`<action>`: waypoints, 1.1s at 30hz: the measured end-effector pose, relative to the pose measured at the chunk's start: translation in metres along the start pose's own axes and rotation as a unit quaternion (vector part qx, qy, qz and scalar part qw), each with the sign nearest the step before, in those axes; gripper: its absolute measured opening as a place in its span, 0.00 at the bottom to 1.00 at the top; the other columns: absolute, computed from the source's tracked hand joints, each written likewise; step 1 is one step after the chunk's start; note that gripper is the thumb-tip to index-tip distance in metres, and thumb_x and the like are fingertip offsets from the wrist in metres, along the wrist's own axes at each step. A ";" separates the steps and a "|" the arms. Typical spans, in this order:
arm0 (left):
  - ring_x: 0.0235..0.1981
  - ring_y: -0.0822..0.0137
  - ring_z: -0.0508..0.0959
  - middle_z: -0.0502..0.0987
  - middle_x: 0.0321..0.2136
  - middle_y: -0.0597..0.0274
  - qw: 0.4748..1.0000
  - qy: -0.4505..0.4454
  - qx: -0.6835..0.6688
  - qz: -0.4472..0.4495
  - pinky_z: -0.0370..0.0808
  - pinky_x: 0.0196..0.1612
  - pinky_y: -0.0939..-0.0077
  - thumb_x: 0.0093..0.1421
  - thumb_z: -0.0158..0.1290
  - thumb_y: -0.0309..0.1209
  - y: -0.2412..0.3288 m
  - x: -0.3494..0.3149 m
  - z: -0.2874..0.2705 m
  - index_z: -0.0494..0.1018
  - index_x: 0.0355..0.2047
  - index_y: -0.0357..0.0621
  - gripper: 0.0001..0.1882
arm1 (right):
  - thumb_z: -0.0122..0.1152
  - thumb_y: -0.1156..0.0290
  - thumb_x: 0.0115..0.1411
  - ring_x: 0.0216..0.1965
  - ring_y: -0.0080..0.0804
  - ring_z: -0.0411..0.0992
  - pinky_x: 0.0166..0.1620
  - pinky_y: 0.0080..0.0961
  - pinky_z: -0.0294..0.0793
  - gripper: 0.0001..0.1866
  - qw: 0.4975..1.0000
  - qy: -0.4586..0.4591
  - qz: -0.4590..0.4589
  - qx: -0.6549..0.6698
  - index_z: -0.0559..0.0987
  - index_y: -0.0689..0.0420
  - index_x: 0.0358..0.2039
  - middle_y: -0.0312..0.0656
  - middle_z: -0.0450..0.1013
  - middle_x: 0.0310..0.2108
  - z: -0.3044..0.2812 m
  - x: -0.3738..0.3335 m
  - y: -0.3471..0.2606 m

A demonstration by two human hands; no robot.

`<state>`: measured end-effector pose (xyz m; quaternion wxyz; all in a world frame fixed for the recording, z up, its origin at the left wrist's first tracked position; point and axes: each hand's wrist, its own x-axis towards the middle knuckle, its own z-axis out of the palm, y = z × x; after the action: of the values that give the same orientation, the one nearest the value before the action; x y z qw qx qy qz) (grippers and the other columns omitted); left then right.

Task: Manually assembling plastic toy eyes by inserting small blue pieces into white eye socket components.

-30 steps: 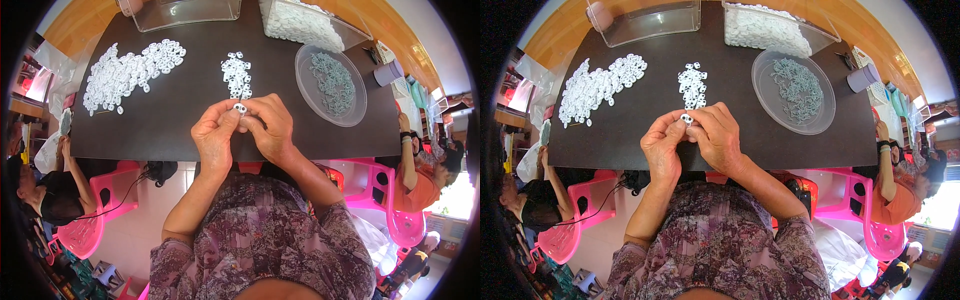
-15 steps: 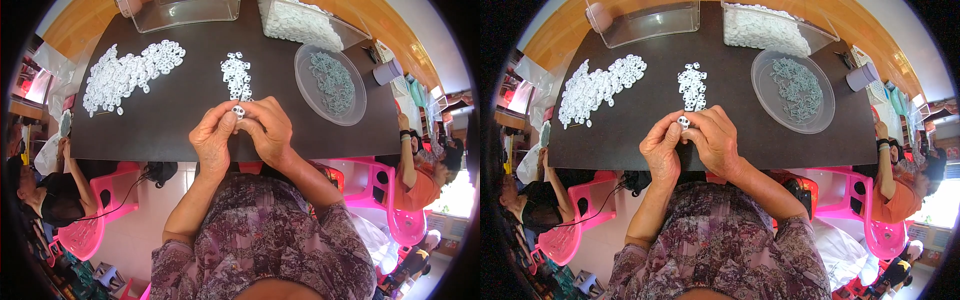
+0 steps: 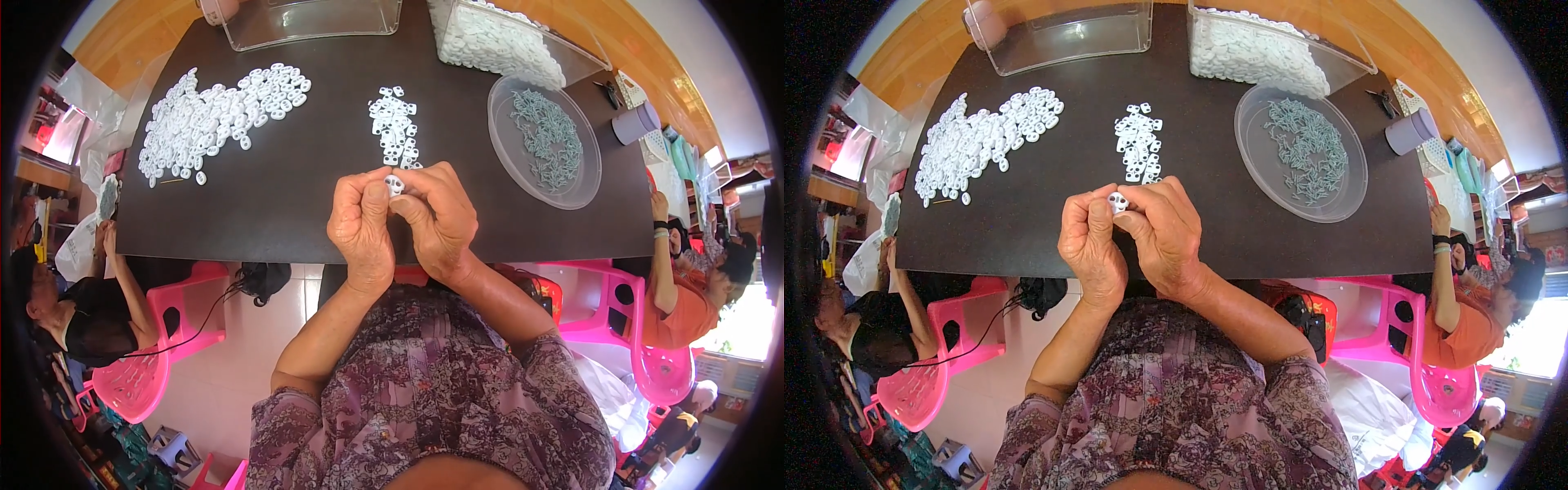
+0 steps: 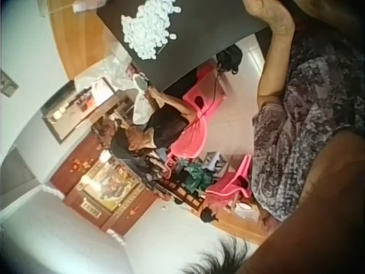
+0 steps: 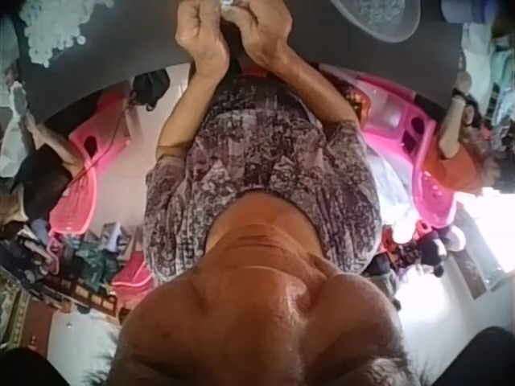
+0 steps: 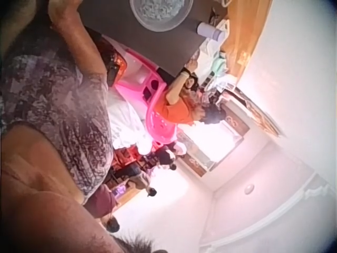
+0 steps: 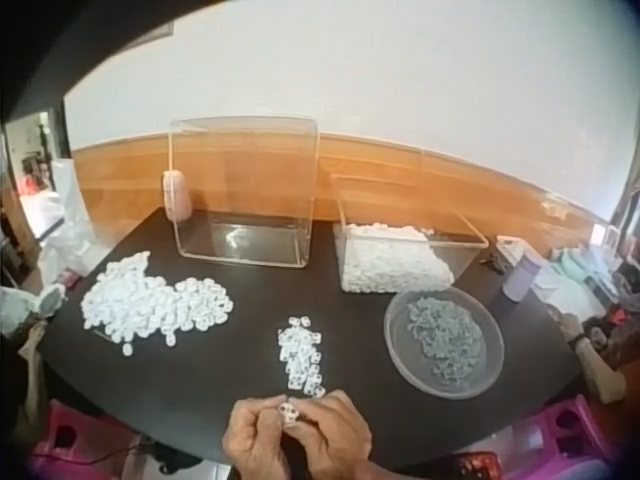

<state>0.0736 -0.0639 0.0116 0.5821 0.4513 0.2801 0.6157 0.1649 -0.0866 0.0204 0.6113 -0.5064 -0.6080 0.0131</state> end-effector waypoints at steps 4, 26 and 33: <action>0.32 0.79 0.68 0.71 0.32 0.66 1.000 0.015 -0.021 -0.004 0.67 0.38 0.85 0.63 0.49 0.33 0.001 -0.001 0.001 0.71 0.36 0.35 0.11 | 0.60 0.82 0.48 0.26 0.28 0.66 0.29 0.21 0.67 0.14 1.000 -0.018 0.005 -0.014 0.76 0.64 0.37 0.40 0.71 0.29 0.000 -0.001 -0.003; 0.30 0.80 0.62 0.65 0.28 0.69 0.997 -0.002 0.020 0.073 0.63 0.35 0.86 0.64 0.46 0.32 0.007 -0.009 0.006 0.68 0.33 0.37 0.09 | 0.56 0.76 0.56 0.26 0.38 0.66 0.28 0.28 0.67 0.07 0.990 0.025 -0.127 -0.059 0.72 0.65 0.34 0.46 0.69 0.28 0.005 0.003 -0.003; 0.29 0.81 0.63 0.65 0.27 0.70 0.995 0.018 0.055 0.085 0.63 0.35 0.86 0.64 0.45 0.29 0.009 -0.010 0.010 0.68 0.32 0.37 0.07 | 0.57 0.80 0.52 0.26 0.38 0.66 0.28 0.29 0.67 0.07 0.988 0.034 -0.146 -0.043 0.72 0.64 0.33 0.47 0.69 0.28 0.003 0.010 -0.006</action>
<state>0.0776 -0.0768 0.0212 0.4968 0.4934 0.2844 0.6548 0.1615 -0.0809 0.0306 0.6049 -0.4382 -0.6540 -0.1199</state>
